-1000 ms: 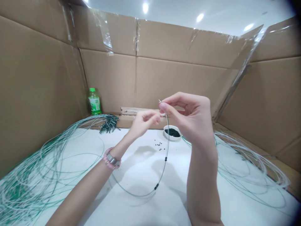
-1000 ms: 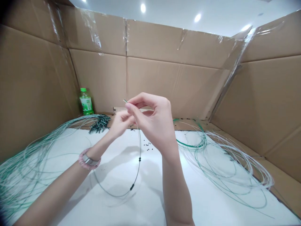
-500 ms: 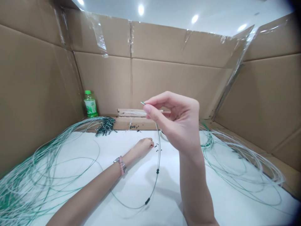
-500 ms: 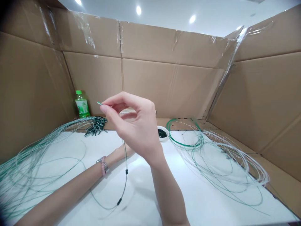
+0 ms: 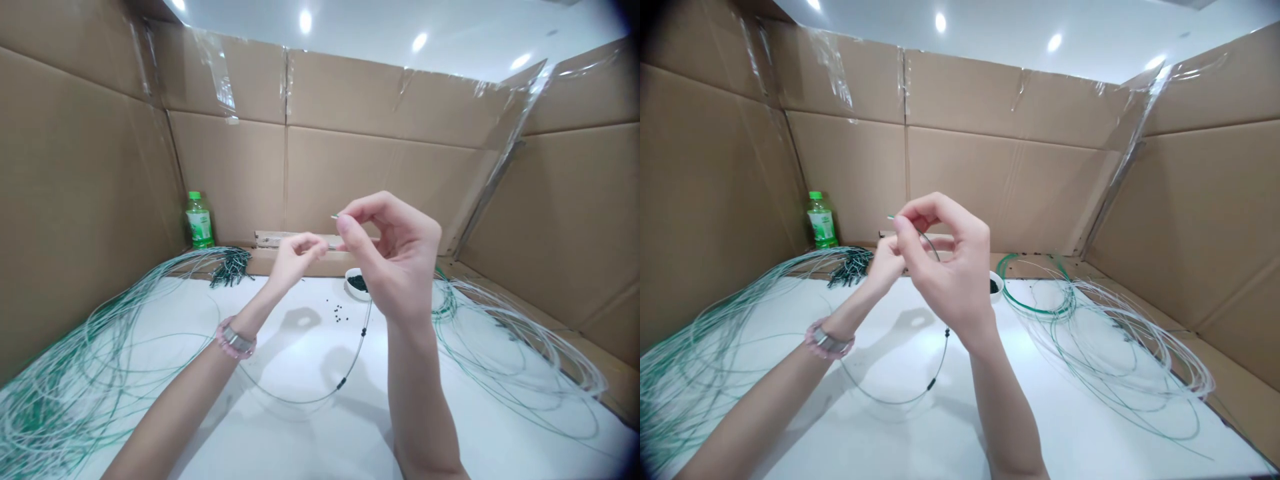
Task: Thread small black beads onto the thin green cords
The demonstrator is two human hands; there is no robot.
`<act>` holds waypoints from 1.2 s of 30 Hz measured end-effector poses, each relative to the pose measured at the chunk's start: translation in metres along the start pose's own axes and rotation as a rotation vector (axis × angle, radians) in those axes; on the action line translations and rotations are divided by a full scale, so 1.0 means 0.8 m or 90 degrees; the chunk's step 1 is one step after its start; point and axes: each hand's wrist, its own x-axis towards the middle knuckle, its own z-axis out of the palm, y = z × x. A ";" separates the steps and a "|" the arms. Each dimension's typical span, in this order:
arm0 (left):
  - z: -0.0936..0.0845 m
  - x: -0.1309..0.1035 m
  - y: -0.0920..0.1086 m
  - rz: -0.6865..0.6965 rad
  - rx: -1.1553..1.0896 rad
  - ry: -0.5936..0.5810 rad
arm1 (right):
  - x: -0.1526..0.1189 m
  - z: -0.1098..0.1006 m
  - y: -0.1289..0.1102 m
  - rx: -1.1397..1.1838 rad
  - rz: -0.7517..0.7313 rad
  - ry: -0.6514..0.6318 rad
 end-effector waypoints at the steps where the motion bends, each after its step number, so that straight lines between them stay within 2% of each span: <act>1: -0.004 0.003 0.013 0.002 -0.039 0.021 | -0.002 0.002 -0.001 -0.015 -0.006 0.010; 3: -0.009 0.001 0.041 -0.007 -0.175 0.070 | -0.006 0.007 -0.003 -0.046 -0.024 0.027; 5: -0.008 -0.007 0.068 -0.029 -0.307 0.088 | -0.011 0.013 -0.007 -0.059 -0.039 0.030; 7: -0.003 -0.017 0.088 -0.041 -0.368 0.075 | -0.015 0.018 -0.010 -0.051 -0.045 0.024; 10: 0.003 -0.027 0.104 -0.032 -0.411 0.033 | -0.019 0.024 -0.013 -0.033 -0.053 0.024; 19: 0.002 -0.033 0.112 -0.013 -0.435 0.003 | -0.024 0.025 -0.019 -0.036 -0.079 0.034; 29: 0.007 -0.040 0.120 -0.011 -0.421 0.029 | -0.024 0.023 -0.023 -0.027 -0.093 0.030; 36: 0.006 -0.042 0.121 0.045 -0.352 0.040 | -0.024 0.020 -0.024 -0.012 -0.094 0.021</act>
